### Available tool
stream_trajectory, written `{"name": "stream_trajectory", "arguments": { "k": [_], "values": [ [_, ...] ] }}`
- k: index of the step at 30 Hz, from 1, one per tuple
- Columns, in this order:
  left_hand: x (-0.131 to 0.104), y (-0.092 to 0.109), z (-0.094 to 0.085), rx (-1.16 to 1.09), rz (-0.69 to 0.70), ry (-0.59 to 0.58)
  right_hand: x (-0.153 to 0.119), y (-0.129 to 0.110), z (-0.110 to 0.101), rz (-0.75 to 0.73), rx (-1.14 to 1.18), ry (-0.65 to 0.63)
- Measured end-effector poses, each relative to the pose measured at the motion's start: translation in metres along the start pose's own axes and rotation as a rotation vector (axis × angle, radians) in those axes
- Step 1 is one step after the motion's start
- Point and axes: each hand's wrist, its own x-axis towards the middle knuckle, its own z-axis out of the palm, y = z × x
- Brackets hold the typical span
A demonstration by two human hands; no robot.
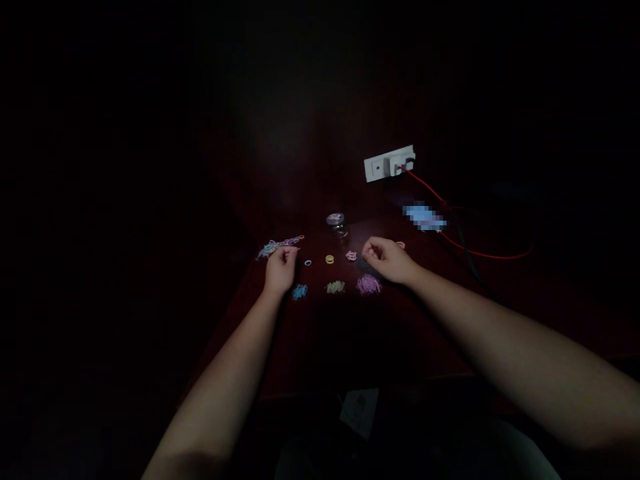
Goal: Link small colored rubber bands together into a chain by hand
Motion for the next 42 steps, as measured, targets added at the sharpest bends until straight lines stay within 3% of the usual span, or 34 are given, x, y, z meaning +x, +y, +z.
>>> {"name": "stream_trajectory", "arguments": {
  "k": [3,6,10,15,20,27,42],
  "values": [
    [-0.011,0.059,0.022,-0.216,0.106,-0.107,0.002,0.004,-0.004,-0.013,0.004,0.049],
    [-0.026,0.087,0.044,-0.321,0.164,-0.219,0.003,0.006,-0.008,0.004,-0.014,0.081],
    [-0.042,0.075,0.064,-0.315,0.156,-0.248,0.001,0.002,-0.008,0.003,-0.04,0.045],
    [-0.043,0.055,0.066,-0.316,0.111,-0.267,0.0,-0.003,-0.003,0.006,-0.072,-0.015],
    [-0.043,0.063,0.064,-0.317,0.192,-0.253,-0.001,0.002,-0.002,0.036,0.069,-0.094],
    [-0.045,0.067,0.068,-0.321,0.301,-0.237,-0.002,-0.001,-0.005,0.037,0.071,-0.136],
    [-0.045,0.069,0.073,-0.365,0.338,-0.234,-0.002,-0.004,-0.002,0.034,0.051,-0.123]
  ]
}}
